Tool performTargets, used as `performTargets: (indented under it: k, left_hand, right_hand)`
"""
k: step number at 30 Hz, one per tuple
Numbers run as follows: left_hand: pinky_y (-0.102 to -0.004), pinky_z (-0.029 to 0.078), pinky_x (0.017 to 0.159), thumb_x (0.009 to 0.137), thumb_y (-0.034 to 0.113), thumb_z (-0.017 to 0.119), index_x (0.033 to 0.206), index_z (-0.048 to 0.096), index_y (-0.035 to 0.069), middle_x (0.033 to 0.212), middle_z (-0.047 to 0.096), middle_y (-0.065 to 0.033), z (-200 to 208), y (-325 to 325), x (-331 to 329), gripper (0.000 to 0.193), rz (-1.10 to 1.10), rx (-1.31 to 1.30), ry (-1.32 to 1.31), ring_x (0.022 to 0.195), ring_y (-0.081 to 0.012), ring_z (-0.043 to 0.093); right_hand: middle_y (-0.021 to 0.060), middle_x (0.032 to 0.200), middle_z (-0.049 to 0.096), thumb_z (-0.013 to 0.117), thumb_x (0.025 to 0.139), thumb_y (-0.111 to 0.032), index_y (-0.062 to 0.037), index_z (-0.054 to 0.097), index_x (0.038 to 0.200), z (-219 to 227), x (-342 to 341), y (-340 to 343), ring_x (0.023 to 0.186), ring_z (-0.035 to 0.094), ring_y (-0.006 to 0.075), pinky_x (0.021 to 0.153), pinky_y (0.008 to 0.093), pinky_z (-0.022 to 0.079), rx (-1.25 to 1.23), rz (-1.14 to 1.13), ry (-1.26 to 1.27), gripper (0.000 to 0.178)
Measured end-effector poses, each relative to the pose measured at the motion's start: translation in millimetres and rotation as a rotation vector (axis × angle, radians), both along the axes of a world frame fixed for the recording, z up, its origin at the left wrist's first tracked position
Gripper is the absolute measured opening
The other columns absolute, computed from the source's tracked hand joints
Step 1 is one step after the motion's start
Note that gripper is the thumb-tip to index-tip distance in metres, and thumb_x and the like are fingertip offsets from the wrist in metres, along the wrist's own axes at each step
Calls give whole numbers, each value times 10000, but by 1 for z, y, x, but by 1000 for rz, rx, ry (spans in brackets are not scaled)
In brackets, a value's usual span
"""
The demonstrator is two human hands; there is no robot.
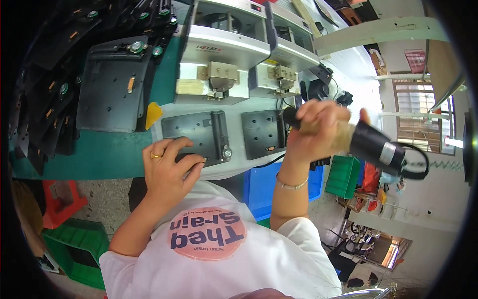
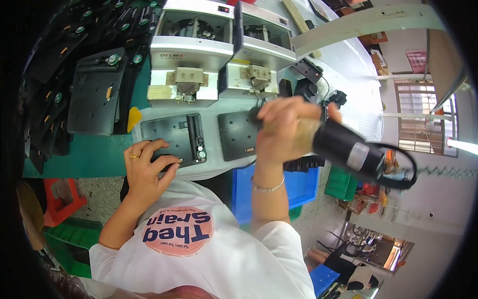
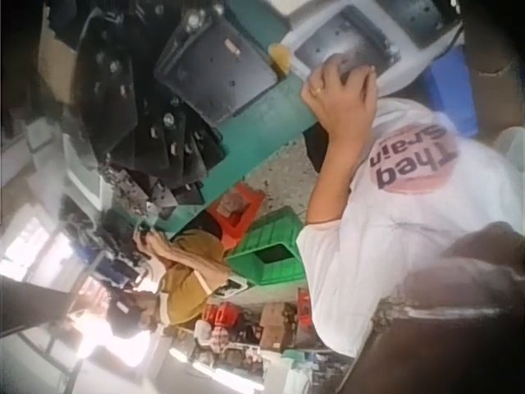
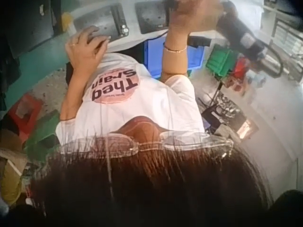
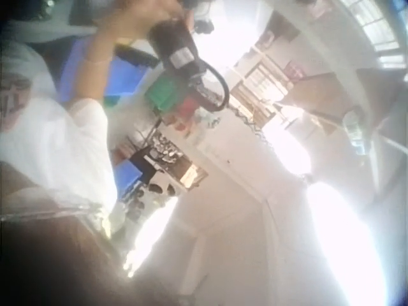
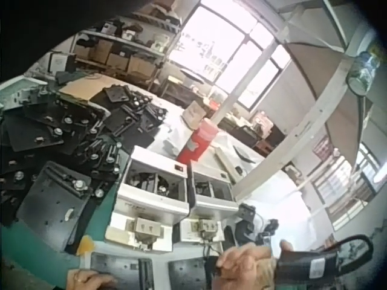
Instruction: The person assembles plastic toy housings by securing them with screws using an electric screwdriver.
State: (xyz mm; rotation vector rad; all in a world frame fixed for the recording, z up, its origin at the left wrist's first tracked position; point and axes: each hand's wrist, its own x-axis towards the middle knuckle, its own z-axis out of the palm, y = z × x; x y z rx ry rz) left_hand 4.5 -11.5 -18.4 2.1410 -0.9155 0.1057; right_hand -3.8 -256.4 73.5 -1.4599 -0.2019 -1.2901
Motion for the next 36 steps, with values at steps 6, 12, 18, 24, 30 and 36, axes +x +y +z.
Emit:
performTargets:
  k: [6, 12, 18, 24, 30, 36]
  left_hand:
    - [-388, 309, 913, 690, 181, 755, 819, 706, 194, 1103, 607, 0, 2, -3, 1, 139, 3, 31, 4, 1050, -236, 508]
    - [-388, 307, 911, 679, 179, 756, 812, 708, 192, 1098, 606, 1, 2, -4, 1, 142, 6, 41, 5, 1046, -236, 505]
    - [-384, 310, 911, 675, 185, 755, 814, 712, 194, 1100, 611, 0, 3, -4, 2, 146, 12, 54, 7, 1039, -237, 506]
    - [-382, 310, 910, 676, 186, 755, 818, 712, 194, 1103, 611, -2, 2, -4, 2, 148, 8, 56, 6, 1035, -237, 509]
    - [-378, 312, 900, 680, 183, 753, 824, 705, 190, 1105, 612, -5, 3, -3, 1, 152, 1, 55, 1, 1037, -240, 512]
    - [-394, 314, 916, 676, 202, 759, 857, 692, 160, 1120, 609, -14, 3, 1, -1, 198, -14, 40, -6, 1063, -254, 509]
  right_hand:
    - [94, 757, 562, 540, 832, 95, -62, 233, 1382, 6, 29, -36, 522, 545, 157, 510, 325, 537, 62, -93, -10, 650]
    - [96, 775, 573, 567, 827, 106, -47, 238, 1373, -1, 33, -42, 540, 552, 154, 522, 326, 544, 35, -98, 14, 656]
    - [97, 783, 575, 587, 837, 95, -40, 229, 1372, -4, 38, -45, 572, 560, 147, 533, 314, 540, 28, -75, 37, 658]
    - [92, 763, 579, 593, 840, 90, -30, 261, 1357, 0, 38, -45, 552, 571, 152, 548, 298, 531, 19, -23, 89, 626]
    - [99, 740, 562, 589, 873, 39, -40, 263, 1380, 1, 43, -51, 561, 549, 157, 515, 337, 509, -66, -59, 130, 608]
    - [88, 792, 582, 622, 863, 41, -28, 324, 1320, 8, 50, -66, 545, 566, 152, 498, 325, 517, 72, 142, 228, 551]
